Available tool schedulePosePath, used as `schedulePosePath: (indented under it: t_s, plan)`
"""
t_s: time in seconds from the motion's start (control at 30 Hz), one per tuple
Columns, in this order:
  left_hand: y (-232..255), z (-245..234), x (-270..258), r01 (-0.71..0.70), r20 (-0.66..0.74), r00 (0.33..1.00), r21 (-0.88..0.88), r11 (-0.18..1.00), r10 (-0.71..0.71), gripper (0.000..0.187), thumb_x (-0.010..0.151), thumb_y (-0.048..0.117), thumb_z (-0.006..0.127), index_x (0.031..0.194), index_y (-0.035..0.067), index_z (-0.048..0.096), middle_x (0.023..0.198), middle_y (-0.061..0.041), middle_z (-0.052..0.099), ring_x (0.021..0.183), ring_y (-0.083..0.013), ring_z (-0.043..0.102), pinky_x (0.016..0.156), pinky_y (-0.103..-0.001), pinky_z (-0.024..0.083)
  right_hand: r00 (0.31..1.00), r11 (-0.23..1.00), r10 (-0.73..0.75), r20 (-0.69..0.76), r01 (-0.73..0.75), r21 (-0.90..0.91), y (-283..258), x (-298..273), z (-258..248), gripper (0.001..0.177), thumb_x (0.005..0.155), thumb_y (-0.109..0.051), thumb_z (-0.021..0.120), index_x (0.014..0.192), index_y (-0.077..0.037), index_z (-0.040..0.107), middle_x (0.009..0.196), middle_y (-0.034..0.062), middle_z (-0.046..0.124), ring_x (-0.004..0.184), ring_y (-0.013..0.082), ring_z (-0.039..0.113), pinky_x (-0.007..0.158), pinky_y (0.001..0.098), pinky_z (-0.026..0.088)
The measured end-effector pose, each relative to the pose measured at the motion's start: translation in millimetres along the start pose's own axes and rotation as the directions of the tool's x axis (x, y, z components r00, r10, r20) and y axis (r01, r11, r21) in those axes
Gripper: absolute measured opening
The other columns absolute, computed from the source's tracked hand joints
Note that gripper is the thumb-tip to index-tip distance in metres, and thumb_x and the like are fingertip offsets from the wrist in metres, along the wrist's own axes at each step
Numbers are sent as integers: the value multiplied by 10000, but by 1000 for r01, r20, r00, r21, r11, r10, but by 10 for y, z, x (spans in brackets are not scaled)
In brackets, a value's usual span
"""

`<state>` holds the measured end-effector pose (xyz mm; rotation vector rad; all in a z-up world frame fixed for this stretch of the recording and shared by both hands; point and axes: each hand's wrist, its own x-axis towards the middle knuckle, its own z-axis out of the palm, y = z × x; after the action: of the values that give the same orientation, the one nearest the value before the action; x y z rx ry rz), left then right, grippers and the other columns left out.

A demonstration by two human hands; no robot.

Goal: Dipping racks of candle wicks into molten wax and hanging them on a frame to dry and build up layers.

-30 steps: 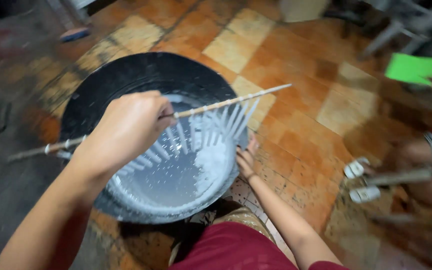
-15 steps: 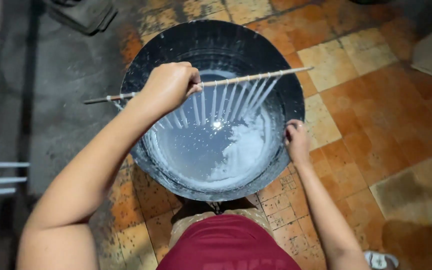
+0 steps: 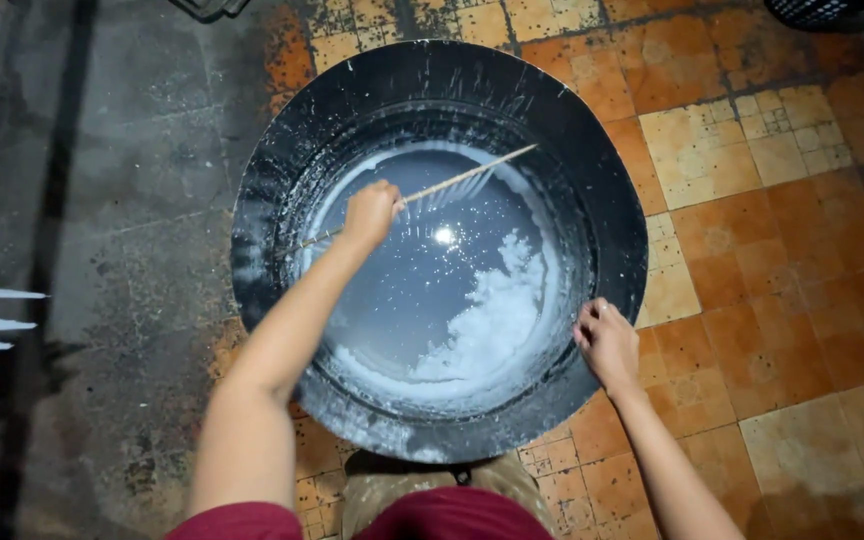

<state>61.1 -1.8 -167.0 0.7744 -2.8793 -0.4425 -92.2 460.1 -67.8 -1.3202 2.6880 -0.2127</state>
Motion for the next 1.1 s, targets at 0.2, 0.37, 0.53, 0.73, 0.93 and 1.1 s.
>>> schedulePosePath:
  t_s: [0.2,0.37,0.53,0.73,0.93,1.1]
  plan:
    - [-267,883,32,88,0,996,-76,993,-89,143,926,236,740,912,100,701,857,-81,663,879,-302,708,777,-449,592,998,995,41,52,-37,-88,58,-54,86,234,864,-278,733,696,-174,607,1013,-73,584,1039,164,618,866,324,520]
    - [-311,1104,3,99,10,995,-112,989,-98,211,913,268,750,941,63,707,862,-112,658,877,-326,702,757,-470,597,996,996,76,36,-74,-46,44,-43,50,336,784,-104,742,623,-167,454,910,-82,519,926,178,608,789,344,505]
    - [-157,724,-6,137,-31,990,-66,988,-139,174,889,255,766,901,86,728,829,-87,669,861,-292,712,772,-442,597,998,994,35,-53,-40,-102,-125,-6,-68,260,879,-326,692,687,-217,555,984,-107,622,924,123,624,783,291,493]
    - [272,-525,61,57,-46,997,-7,998,-57,199,911,262,720,871,68,714,837,-121,666,861,-353,715,756,-506,597,996,969,19,85,3,-245,82,125,207,90,906,-357,678,953,-313,740,1271,-161,634,1198,136,633,886,312,530]
    - [900,-2205,209,-61,-73,995,28,998,63,289,837,349,867,822,96,728,820,-118,691,738,-358,670,579,-536,536,902,883,-321,-289,395,254,-729,816,-998,533,1002,-245,595,1486,-57,474,1583,255,408,1465,462,355,1180,613,308]
    - [1453,-3395,168,-120,-174,975,108,987,138,252,810,323,900,814,99,784,741,-130,728,705,-334,708,580,-506,581,609,712,-533,-587,698,77,-1520,1486,-2521,539,1079,-15,697,1546,-41,428,1580,254,425,1488,492,309,1219,658,240]
